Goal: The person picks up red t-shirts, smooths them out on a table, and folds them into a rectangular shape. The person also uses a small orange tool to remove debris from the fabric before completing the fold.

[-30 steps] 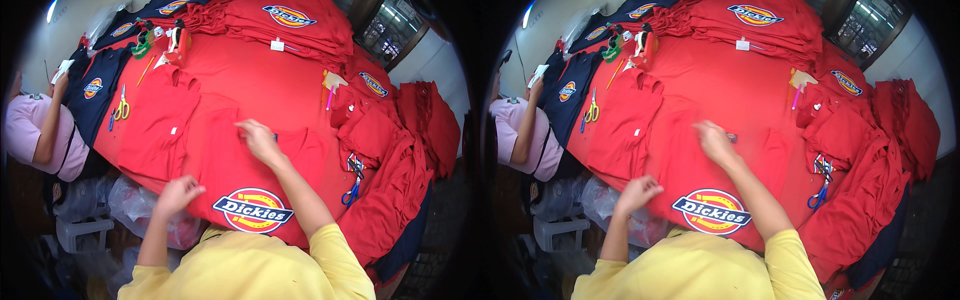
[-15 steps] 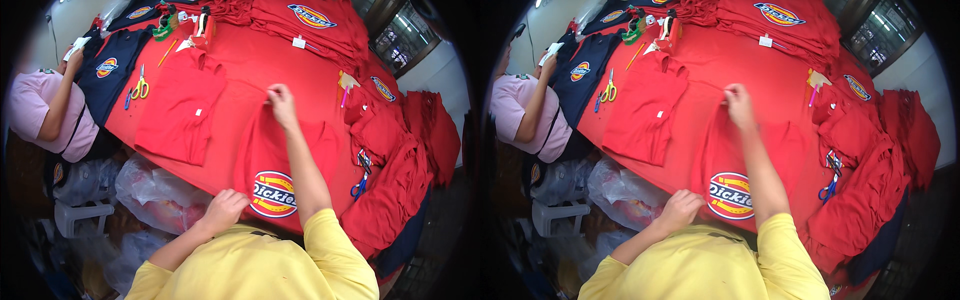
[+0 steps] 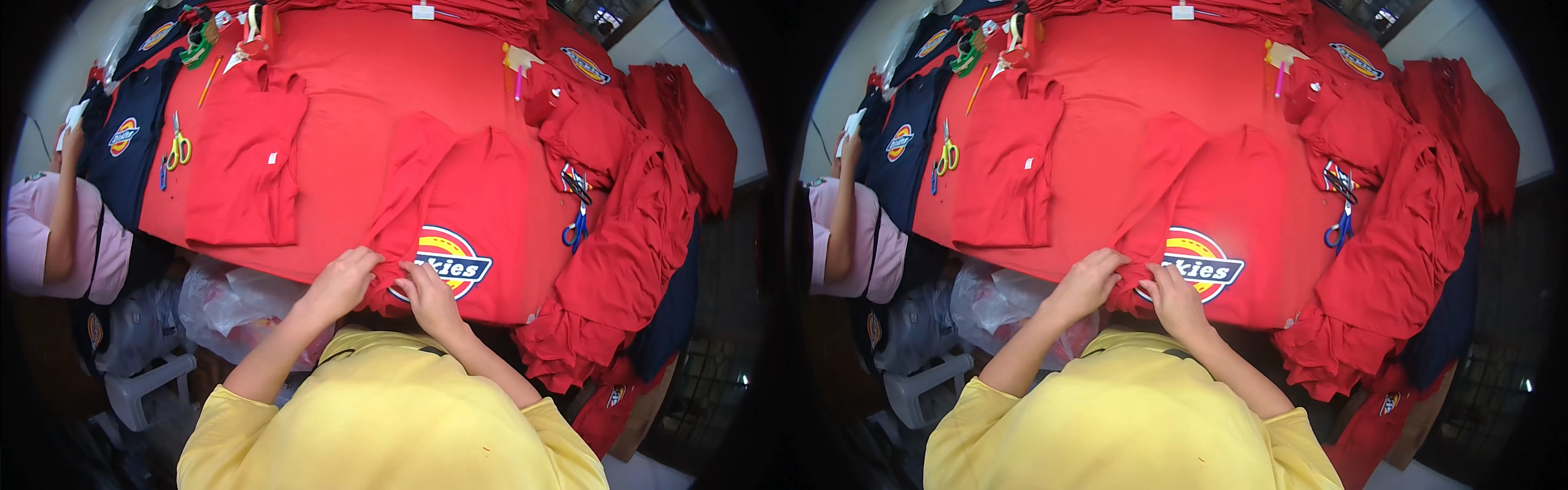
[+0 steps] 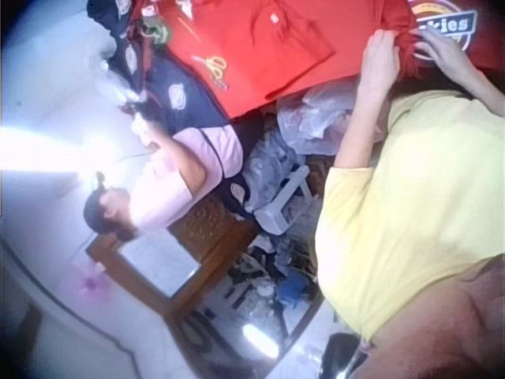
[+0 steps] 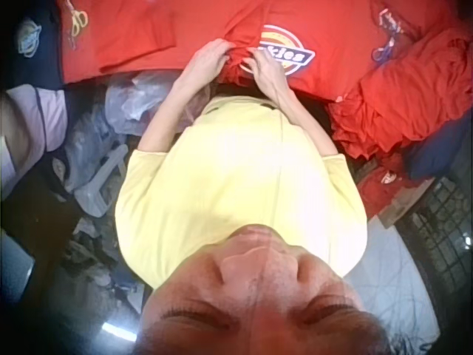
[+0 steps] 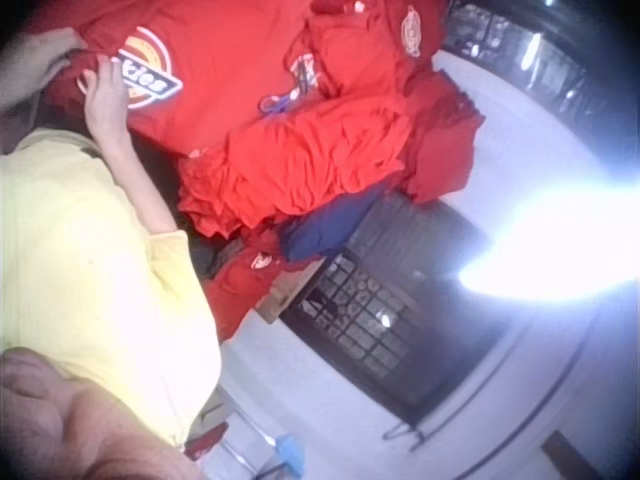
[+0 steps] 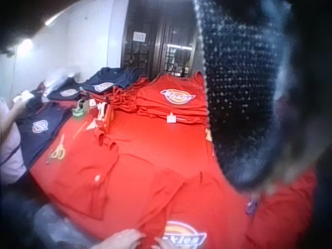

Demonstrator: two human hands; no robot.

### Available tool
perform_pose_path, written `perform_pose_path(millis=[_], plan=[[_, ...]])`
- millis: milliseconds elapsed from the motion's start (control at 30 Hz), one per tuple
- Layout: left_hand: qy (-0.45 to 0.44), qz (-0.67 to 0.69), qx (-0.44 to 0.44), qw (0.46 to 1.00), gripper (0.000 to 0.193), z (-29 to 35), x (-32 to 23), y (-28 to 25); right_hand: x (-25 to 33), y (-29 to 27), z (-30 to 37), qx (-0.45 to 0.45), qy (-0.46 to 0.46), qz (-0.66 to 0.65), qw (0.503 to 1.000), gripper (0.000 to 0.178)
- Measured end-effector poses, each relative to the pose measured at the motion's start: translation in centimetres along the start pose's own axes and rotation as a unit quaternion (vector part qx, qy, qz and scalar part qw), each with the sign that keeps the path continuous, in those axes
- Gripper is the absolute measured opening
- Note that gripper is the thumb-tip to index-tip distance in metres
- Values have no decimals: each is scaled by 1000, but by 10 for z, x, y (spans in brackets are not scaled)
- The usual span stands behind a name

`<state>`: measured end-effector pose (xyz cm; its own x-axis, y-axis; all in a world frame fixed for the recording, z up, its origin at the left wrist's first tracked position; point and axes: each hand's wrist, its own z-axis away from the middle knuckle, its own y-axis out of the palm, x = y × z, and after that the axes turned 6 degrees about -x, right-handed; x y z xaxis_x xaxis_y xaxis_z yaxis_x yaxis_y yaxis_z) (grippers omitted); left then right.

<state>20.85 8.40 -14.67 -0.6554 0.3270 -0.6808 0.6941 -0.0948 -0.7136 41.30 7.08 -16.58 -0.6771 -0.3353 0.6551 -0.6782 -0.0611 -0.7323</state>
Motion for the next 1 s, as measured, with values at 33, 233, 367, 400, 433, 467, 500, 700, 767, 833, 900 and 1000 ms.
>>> perform_pose_path(millis=[33, 233, 367, 400, 433, 467, 500, 700, 767, 833, 900, 1000], plan=[[-17, 28, 11, 999, 29, -2, -1, -5, 1, 0, -3, -10, 7, 14, 1000, 32], [-20, 19, 9, 1000, 26, -3, -3, -7, -3, 8, -10, 7, -9, 51, 999, 23], [-73, -21, 36, 996, 25, -4, -4, -11, -2, 7, -12, -7, 1, 30, 1000, 24], [-67, -18, 41, 997, 26, -4, -2, -12, -1, 6, -12, -7, 5, 30, 1000, 24], [-62, -14, 47, 997, 27, -5, -1, -13, 0, 6, -12, -2, 9, 31, 999, 24], [-72, -13, 57, 996, 27, -4, -1, -14, 1, 5, -12, 2, 13, 32, 999, 24], [-78, -11, 66, 995, 28, -7, -3, -14, 0, 4, -13, 3, 17, 35, 999, 23], [-83, 15, 72, 994, 25, 0, -4, -43, -42, -38, -42, -85, 121, -109, 983, 20], [-94, 89, -16, 991, 23, 8, 23, -64, -83, -77, -69, -145, 101, 11, 984, 19], [-129, -7, -173, 977, 19, 17, 42, -76, -124, -104, -96, -233, 88, 87, 965, 21], [-172, -143, -276, 935, 17, 11, 38, -69, -150, -118, -124, -242, 60, 152, 956, 25], [38, -23, -117, 992, 22, -26, -9, -19, -182, -94, -162, -256, -1, 236, 938, 27]])
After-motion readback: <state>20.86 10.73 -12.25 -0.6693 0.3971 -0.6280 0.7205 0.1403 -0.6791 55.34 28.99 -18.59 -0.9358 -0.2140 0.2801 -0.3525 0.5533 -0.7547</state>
